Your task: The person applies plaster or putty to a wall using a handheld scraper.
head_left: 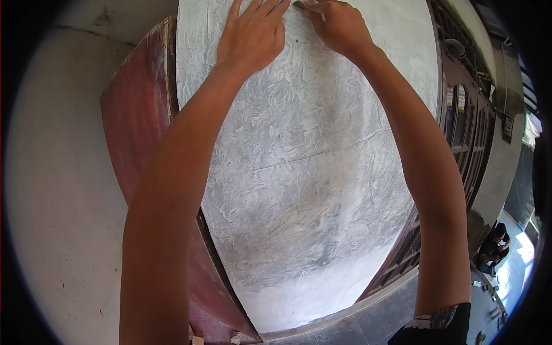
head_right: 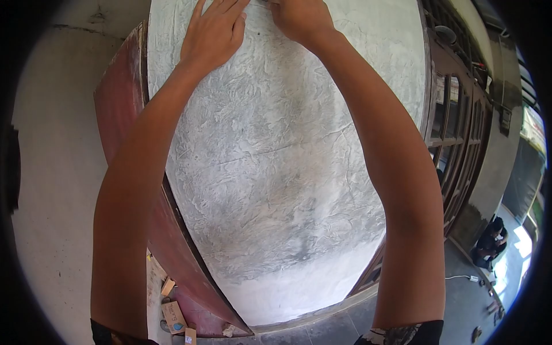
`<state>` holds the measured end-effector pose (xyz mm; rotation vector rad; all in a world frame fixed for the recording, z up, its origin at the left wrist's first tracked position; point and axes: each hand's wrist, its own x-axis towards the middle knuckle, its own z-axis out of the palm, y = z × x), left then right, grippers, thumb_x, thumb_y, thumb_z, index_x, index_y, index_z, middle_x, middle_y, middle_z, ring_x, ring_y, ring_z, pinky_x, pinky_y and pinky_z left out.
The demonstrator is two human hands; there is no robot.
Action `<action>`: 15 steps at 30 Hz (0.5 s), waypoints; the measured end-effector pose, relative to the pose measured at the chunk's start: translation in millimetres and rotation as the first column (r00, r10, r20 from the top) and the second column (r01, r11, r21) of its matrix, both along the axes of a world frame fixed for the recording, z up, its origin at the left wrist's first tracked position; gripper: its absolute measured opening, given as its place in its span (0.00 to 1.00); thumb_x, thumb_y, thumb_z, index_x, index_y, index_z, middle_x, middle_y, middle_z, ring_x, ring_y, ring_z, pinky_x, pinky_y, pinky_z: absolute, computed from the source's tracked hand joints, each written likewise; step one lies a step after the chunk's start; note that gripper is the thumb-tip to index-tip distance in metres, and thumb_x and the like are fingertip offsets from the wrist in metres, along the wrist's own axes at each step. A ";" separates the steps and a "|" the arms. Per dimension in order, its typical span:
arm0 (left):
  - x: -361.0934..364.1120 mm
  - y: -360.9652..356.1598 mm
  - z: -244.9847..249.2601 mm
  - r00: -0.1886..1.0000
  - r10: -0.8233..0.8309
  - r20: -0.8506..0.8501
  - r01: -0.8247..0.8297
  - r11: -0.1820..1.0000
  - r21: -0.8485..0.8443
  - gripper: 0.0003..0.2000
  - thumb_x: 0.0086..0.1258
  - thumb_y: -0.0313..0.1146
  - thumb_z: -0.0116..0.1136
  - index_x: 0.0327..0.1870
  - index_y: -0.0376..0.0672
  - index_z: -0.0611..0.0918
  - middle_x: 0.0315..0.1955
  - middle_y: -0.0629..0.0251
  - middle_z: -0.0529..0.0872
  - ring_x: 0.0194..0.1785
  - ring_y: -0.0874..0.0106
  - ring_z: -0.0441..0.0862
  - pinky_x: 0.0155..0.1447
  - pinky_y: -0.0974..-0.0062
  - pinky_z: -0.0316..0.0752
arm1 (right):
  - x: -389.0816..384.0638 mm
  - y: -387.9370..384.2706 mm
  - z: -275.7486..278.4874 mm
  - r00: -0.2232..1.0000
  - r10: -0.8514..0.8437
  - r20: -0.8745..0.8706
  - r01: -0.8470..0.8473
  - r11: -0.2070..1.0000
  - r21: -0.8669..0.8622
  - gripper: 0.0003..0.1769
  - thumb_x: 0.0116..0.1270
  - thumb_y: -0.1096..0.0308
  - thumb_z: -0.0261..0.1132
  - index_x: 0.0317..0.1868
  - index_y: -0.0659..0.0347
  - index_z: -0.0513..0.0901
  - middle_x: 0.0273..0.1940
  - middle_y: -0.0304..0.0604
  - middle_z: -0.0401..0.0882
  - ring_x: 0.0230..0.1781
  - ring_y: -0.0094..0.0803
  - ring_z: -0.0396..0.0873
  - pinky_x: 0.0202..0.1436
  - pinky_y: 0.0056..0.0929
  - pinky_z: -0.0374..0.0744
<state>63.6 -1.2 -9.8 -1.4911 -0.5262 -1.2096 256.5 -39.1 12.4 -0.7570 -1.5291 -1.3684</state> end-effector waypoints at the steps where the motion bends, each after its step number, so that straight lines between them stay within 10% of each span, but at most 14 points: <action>1: -0.5 -0.1 0.4 1.000 0.002 -0.006 -0.002 1.000 -0.004 0.23 0.83 0.33 0.43 0.75 0.38 0.74 0.79 0.55 0.70 0.84 0.60 0.60 0.88 0.53 0.48 | -4.2 -2.6 0.5 0.998 0.063 0.012 -0.063 0.998 -0.005 0.17 0.78 0.65 0.57 0.53 0.61 0.91 0.66 0.56 0.83 0.50 0.53 0.89 0.59 0.45 0.86; 2: -0.9 -0.2 0.4 1.000 -0.005 -0.001 0.005 1.000 -0.014 0.23 0.82 0.33 0.43 0.75 0.38 0.74 0.79 0.56 0.70 0.84 0.60 0.59 0.88 0.53 0.48 | -1.6 -4.9 -18.8 0.997 -0.048 -0.057 0.041 0.992 -0.119 0.13 0.76 0.67 0.65 0.56 0.55 0.91 0.68 0.38 0.83 0.48 0.46 0.90 0.59 0.38 0.87; 5: 1.0 4.3 -0.5 1.000 -0.014 0.005 0.014 1.000 -0.017 0.23 0.82 0.33 0.44 0.75 0.38 0.74 0.79 0.56 0.70 0.84 0.61 0.60 0.87 0.54 0.48 | 11.3 6.5 -80.3 0.974 -0.069 0.217 0.009 0.964 0.265 0.11 0.72 0.71 0.67 0.52 0.58 0.91 0.59 0.45 0.88 0.48 0.46 0.90 0.55 0.44 0.88; 11: 0.7 -0.3 -2.4 0.999 -0.041 0.012 0.041 0.999 0.024 0.22 0.81 0.30 0.45 0.73 0.37 0.76 0.77 0.55 0.73 0.82 0.59 0.64 0.86 0.54 0.52 | 14.0 1.3 15.4 0.996 0.091 -0.001 -0.091 0.996 -0.003 0.12 0.75 0.67 0.67 0.54 0.57 0.91 0.62 0.43 0.87 0.51 0.47 0.89 0.56 0.44 0.87; 13: -1.1 -1.8 -1.0 0.999 -0.033 0.014 0.033 0.999 0.021 0.22 0.80 0.29 0.46 0.72 0.36 0.76 0.76 0.54 0.73 0.82 0.58 0.65 0.86 0.53 0.53 | -6.7 -12.1 11.6 0.996 -0.085 0.008 0.085 0.979 -0.184 0.17 0.78 0.67 0.56 0.51 0.61 0.92 0.64 0.56 0.84 0.48 0.50 0.90 0.57 0.45 0.86; 15: -1.4 -3.5 -0.8 0.998 -0.059 0.035 0.058 0.998 0.012 0.22 0.79 0.29 0.46 0.71 0.36 0.77 0.76 0.54 0.74 0.81 0.57 0.66 0.85 0.53 0.55 | -0.1 8.2 -36.4 0.974 -0.100 0.204 0.074 0.989 0.129 0.13 0.73 0.70 0.67 0.55 0.55 0.91 0.62 0.45 0.87 0.53 0.46 0.89 0.61 0.45 0.86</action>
